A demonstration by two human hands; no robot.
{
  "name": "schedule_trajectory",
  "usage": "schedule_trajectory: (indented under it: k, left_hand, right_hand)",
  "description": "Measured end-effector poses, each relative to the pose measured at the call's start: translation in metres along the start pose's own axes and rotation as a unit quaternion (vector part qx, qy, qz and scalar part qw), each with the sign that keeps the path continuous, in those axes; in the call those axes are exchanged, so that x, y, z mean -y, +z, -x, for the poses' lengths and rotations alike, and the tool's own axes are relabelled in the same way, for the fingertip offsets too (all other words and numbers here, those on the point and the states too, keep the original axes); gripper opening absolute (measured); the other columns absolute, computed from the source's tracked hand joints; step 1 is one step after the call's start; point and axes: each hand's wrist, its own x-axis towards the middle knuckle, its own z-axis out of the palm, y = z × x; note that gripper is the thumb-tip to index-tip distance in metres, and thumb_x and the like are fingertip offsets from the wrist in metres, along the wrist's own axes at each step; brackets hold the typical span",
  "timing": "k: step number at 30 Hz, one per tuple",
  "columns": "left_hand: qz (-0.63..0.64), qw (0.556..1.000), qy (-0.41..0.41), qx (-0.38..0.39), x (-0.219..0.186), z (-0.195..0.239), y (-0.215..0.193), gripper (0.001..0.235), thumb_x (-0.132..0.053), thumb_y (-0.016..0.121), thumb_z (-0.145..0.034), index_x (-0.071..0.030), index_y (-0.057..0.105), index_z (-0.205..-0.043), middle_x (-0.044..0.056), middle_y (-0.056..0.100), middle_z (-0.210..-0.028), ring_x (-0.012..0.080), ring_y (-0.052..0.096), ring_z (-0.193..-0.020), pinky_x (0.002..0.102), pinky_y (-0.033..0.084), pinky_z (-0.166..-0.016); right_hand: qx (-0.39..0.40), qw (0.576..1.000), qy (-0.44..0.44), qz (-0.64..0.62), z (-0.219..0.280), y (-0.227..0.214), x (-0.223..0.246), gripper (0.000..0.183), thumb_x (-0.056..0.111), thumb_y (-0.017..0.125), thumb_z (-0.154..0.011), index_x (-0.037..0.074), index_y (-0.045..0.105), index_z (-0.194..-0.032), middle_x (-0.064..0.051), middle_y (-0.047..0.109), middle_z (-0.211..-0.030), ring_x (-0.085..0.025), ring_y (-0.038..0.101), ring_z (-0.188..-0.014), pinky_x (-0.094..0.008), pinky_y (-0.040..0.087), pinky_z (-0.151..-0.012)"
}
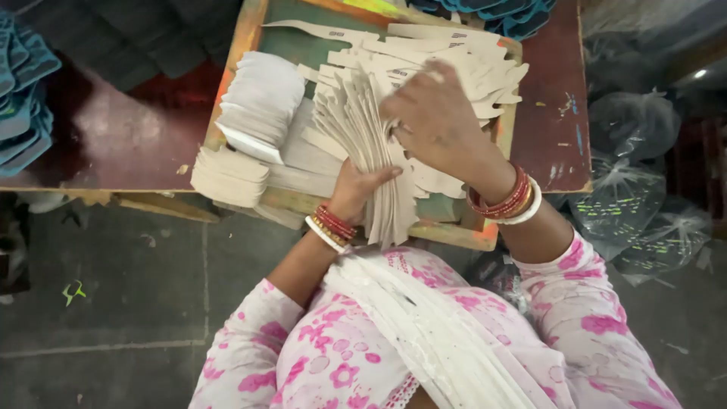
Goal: Sorting and stacking printed shoe insole components in a production environment.
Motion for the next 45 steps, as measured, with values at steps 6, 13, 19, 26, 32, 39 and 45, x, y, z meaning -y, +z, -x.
schedule_trajectory:
  k: [6, 13, 19, 26, 32, 39, 45]
  left_hand:
    - [0.043, 0.996, 0.023, -0.076, -0.03, 0.006, -0.006, 0.038, -0.001, 0.079, -0.083, 0.005, 0.065, -0.118, 0.011, 0.075, -0.104, 0.0186, 0.075, -0.087, 0.034, 0.062, -0.079]
    - [-0.13, 0.986, 0.108, -0.002, -0.085, 0.045, -0.03, 0.043, -0.01, 0.084, -0.082, 0.004, 0.069, -0.12, 0.011, 0.076, -0.11, 0.0167, 0.074, -0.095, 0.033, 0.062, -0.086]
    - [-0.359, 0.906, 0.218, 0.059, -0.133, 0.093, -0.116, 0.051, -0.012, 0.088, -0.08, 0.0, 0.068, -0.125, 0.013, 0.072, -0.123, 0.0211, 0.067, -0.116, 0.038, 0.051, -0.104]
    - [-0.356, 0.917, 0.177, -0.031, -0.215, 0.163, -0.241, 0.07, -0.019, 0.08, -0.082, -0.005, 0.053, -0.145, 0.017, 0.06, -0.142, 0.0323, 0.055, -0.133, 0.04, 0.045, -0.11]
    - [-0.495, 0.824, 0.139, -0.239, -0.211, 0.183, -0.386, 0.089, -0.029, 0.092, -0.077, -0.003, 0.045, -0.148, 0.022, 0.051, -0.152, 0.0368, 0.047, -0.144, 0.044, 0.039, -0.12]
    - [-0.563, 0.731, 0.266, -0.279, -0.235, 0.166, -0.433, 0.12, -0.027, 0.1, -0.058, 0.001, 0.033, -0.154, 0.028, 0.029, -0.161, 0.0467, 0.031, -0.15, 0.052, 0.031, -0.123]
    - [-0.559, 0.77, 0.272, -0.146, -0.25, 0.142, -0.459, 0.114, -0.025, 0.098, -0.068, -0.013, 0.035, -0.162, 0.016, 0.027, -0.172, 0.0421, 0.025, -0.161, 0.054, 0.027, -0.133]
  right_hand:
    - [-0.181, 0.896, 0.375, -0.155, 0.031, 0.041, 0.013, 0.037, 0.032, 0.073, -0.095, 0.002, 0.067, -0.115, -0.02, 0.07, -0.115, -0.029, 0.066, -0.113, -0.04, 0.051, -0.1]
    - [-0.072, 0.614, 0.245, -0.747, 0.039, 0.139, 0.043, 0.076, 0.052, 0.051, -0.106, -0.001, 0.036, -0.157, -0.018, 0.045, -0.158, -0.026, 0.05, -0.143, -0.042, 0.039, -0.121]
    - [-0.002, 0.524, 0.069, -0.849, -0.048, 0.16, 0.109, 0.081, 0.055, 0.055, -0.104, -0.002, 0.039, -0.158, -0.024, 0.05, -0.159, -0.033, 0.051, -0.149, -0.046, 0.041, -0.126]
    - [0.008, 0.589, 0.155, -0.793, -0.164, 0.227, 0.189, 0.081, 0.018, 0.083, -0.086, 0.0, 0.042, -0.154, -0.012, 0.056, -0.147, -0.025, 0.055, -0.136, -0.041, 0.046, -0.116]
    - [0.018, 0.801, 0.086, -0.592, -0.26, 0.317, 0.216, 0.059, 0.018, 0.085, -0.088, 0.003, 0.059, -0.138, -0.01, 0.065, -0.134, -0.023, 0.061, -0.126, -0.042, 0.051, -0.108]
    - [0.021, 0.984, 0.049, -0.171, -0.317, 0.349, 0.211, 0.042, 0.03, 0.085, -0.077, 0.012, 0.067, -0.11, -0.01, 0.071, -0.099, -0.034, 0.065, -0.096, -0.052, 0.043, -0.099]
    - [-0.04, 0.995, 0.069, -0.055, -0.3, 0.379, 0.188, 0.052, 0.021, 0.08, -0.084, 0.004, 0.065, -0.13, -0.012, 0.068, -0.111, -0.032, 0.063, -0.11, -0.058, 0.036, -0.111]
